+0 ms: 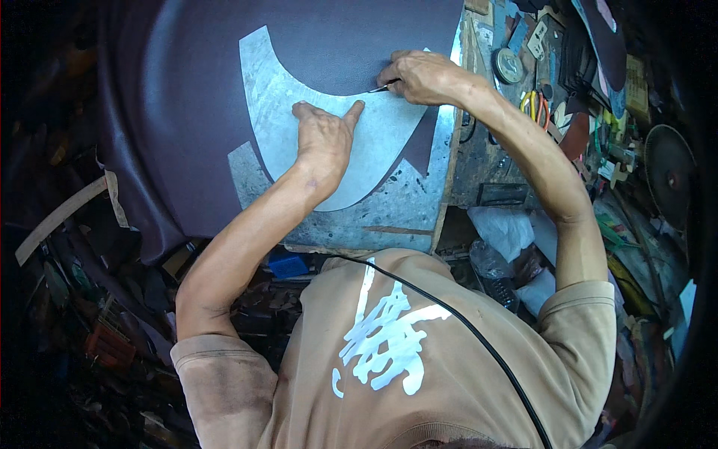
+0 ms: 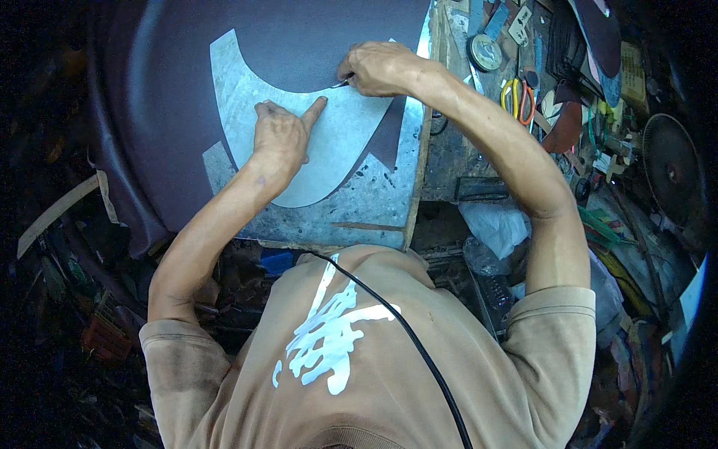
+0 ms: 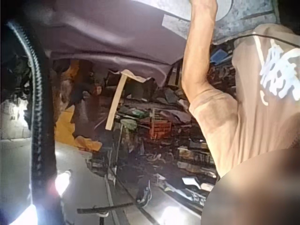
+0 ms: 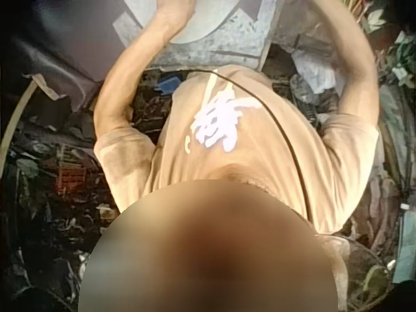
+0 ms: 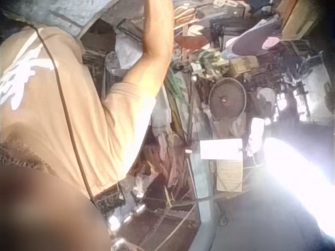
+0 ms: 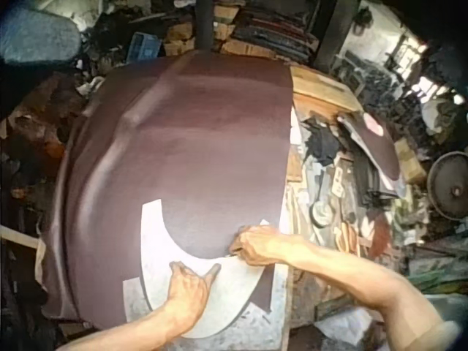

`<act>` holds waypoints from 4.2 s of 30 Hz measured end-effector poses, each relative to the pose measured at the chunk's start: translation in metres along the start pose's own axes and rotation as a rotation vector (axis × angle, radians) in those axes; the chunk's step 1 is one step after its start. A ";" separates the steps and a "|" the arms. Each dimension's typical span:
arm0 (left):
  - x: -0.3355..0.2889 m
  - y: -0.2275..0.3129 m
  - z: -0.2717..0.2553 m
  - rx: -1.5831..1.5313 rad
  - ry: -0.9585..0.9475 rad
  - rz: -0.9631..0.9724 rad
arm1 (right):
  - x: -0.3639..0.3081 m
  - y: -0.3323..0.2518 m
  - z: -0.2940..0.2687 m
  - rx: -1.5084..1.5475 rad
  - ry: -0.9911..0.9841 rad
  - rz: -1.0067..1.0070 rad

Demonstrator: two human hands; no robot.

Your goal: Cutting shoe components from a large sheet of leather using a metal template and a hand-held knife.

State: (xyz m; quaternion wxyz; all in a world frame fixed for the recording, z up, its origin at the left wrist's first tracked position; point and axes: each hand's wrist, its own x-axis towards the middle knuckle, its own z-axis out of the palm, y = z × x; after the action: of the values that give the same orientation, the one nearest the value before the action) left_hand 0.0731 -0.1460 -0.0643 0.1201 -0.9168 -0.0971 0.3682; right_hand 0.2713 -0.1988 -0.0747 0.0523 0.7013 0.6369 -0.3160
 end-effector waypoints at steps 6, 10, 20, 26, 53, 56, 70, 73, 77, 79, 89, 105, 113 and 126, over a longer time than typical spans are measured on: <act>0.004 0.000 -0.006 -0.034 -0.070 0.014 | 0.004 0.026 -0.026 -0.064 -0.138 -0.058; 0.005 0.002 -0.001 -0.005 -0.043 -0.021 | 0.008 0.041 -0.034 -0.113 -0.163 -0.101; 0.005 0.003 0.002 0.026 -0.028 -0.038 | 0.011 0.061 -0.061 -0.132 -0.238 -0.051; 0.005 0.005 -0.002 0.044 -0.016 -0.038 | 0.019 0.100 -0.076 -0.238 -0.221 -0.259; 0.025 0.020 -0.017 -0.082 0.238 0.063 | -0.043 0.122 -0.013 0.142 0.423 -0.004; 0.040 0.025 -0.033 -0.078 0.375 0.116 | -0.064 0.081 0.024 0.425 0.523 0.215; 0.081 0.018 -0.079 0.084 0.210 0.297 | -0.046 0.067 0.047 0.432 0.672 0.251; 0.082 0.019 -0.077 0.091 0.216 0.298 | -0.045 0.063 0.046 0.411 0.680 0.262; 0.085 0.018 -0.077 0.078 0.215 0.295 | -0.045 0.062 0.041 0.374 0.658 0.281; 0.084 0.019 -0.078 0.080 0.197 0.289 | -0.047 0.060 0.035 0.364 0.614 0.296; 0.084 0.017 -0.074 0.108 0.222 0.309 | -0.093 0.061 0.054 0.405 0.578 0.355; 0.093 0.006 -0.080 0.020 0.356 0.522 | -0.099 0.025 0.063 0.954 0.835 0.615; 0.110 -0.013 -0.064 -0.104 0.557 0.832 | -0.039 -0.042 0.096 0.710 1.197 0.989; 0.118 -0.020 -0.062 -0.124 0.530 0.879 | -0.019 -0.042 0.089 0.503 1.160 1.089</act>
State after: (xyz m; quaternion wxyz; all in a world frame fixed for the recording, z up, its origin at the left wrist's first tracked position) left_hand 0.1984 -0.1047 -0.0923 -0.0802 -0.9382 0.3094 0.1326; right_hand 0.1993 -0.2494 -0.1219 -0.2966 0.9534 0.0453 0.0318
